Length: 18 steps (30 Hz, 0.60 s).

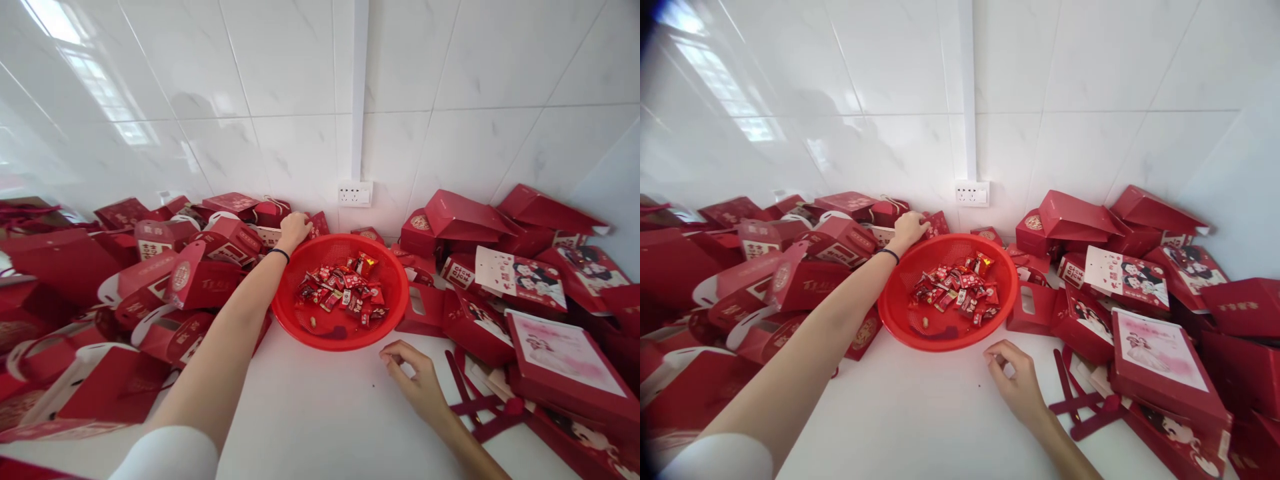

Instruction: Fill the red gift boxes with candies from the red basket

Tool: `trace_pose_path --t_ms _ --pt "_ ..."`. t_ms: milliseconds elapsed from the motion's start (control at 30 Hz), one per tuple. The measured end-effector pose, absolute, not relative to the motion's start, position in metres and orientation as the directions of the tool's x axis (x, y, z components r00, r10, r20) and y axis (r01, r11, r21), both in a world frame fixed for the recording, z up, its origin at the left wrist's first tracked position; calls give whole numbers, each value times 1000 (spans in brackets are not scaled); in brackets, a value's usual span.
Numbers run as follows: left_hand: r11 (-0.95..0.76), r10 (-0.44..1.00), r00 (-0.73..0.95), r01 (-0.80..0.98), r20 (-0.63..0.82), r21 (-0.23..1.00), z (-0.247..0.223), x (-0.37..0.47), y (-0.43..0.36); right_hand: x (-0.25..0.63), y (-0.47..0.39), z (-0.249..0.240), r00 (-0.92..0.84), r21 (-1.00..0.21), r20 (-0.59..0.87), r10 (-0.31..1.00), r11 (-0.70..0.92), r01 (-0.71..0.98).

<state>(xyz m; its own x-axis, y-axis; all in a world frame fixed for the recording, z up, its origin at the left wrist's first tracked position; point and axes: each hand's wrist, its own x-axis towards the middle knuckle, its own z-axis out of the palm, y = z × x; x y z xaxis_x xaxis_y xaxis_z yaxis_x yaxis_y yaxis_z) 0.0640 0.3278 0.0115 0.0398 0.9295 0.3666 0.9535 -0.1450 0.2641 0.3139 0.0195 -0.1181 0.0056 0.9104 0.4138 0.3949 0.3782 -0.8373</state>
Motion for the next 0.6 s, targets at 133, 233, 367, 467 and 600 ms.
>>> trace_pose_path --t_ms 133,233,367,467,600 --pt "-93 950 49 987 308 131 11 72 337 314 20 -120 -3 -820 444 896 407 403" --pt "-86 951 61 994 303 69 14 72 340 314 20 -119 -9 -819 449 893 416 395" --pt "-88 951 74 996 301 33 15 72 337 314 19 -118 -14 -816 450 893 418 400" --pt "-91 955 80 996 286 24 13 75 332 315 19 -116 -15 -813 445 895 412 411" --pt "-80 955 67 996 289 31 12 81 320 318 20 -108 -13 -788 488 873 446 424"
